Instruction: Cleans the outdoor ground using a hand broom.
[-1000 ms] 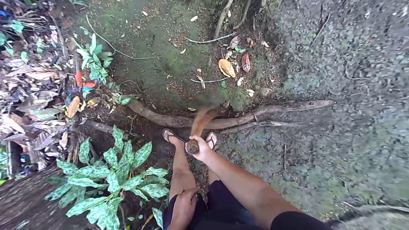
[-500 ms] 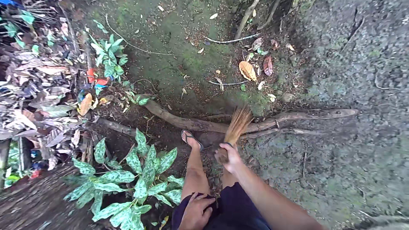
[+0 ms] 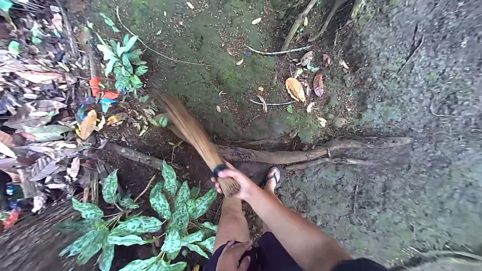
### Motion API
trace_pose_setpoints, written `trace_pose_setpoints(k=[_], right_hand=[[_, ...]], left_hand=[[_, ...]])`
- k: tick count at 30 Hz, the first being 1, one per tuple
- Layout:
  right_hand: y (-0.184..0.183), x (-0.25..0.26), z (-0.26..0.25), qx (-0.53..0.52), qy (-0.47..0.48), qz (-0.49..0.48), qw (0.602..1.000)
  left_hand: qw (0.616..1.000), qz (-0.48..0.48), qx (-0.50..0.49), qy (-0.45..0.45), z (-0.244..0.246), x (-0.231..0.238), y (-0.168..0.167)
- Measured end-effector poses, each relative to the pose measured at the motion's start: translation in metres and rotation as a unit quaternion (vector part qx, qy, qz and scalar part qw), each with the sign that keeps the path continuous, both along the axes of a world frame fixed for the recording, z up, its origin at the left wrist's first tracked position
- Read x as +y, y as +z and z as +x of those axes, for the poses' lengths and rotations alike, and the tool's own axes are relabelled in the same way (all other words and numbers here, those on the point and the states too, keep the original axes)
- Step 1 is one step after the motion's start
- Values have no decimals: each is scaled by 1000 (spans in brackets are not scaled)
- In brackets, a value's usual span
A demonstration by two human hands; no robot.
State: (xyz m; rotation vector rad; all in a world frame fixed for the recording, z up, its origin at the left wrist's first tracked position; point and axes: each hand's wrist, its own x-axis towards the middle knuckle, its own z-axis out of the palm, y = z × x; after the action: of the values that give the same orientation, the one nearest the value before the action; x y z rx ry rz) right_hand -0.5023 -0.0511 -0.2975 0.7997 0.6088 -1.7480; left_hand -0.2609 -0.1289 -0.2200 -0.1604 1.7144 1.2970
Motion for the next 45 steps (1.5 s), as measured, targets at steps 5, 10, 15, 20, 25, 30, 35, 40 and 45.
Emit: trace_pose_setpoints(k=[5,10,15,20,25,30,35,40,45], right_hand=[[49,64,36,-8,-99,251,963],[-44,42,-4,-63,-193,374,905],[-82,-57,-93,-124,-178,145,965],[-101,-27,-93,-3,-119,49,992],[-13,26,-22,40,-139,146,979],[-4,4,3,-30,-238,275,931],[-75,-63,-101,-112,-255,188,942],[-120,-38,-139,61,-42,59,995],[-44,25,-76,144,-69,53,986]], left_hand=[[1000,27,-3,12,-8,-8,-4],[999,34,5,24,-9,-13,-4],[999,24,5,39,-4,-17,-9],[999,19,6,35,-7,-24,-10],[999,32,-6,30,-19,-25,-10],[998,37,-4,44,-21,-24,-10],[998,24,1,53,-12,-26,-13],[998,20,9,55,-4,-33,-17],[999,28,-2,47,-11,-34,-14]])
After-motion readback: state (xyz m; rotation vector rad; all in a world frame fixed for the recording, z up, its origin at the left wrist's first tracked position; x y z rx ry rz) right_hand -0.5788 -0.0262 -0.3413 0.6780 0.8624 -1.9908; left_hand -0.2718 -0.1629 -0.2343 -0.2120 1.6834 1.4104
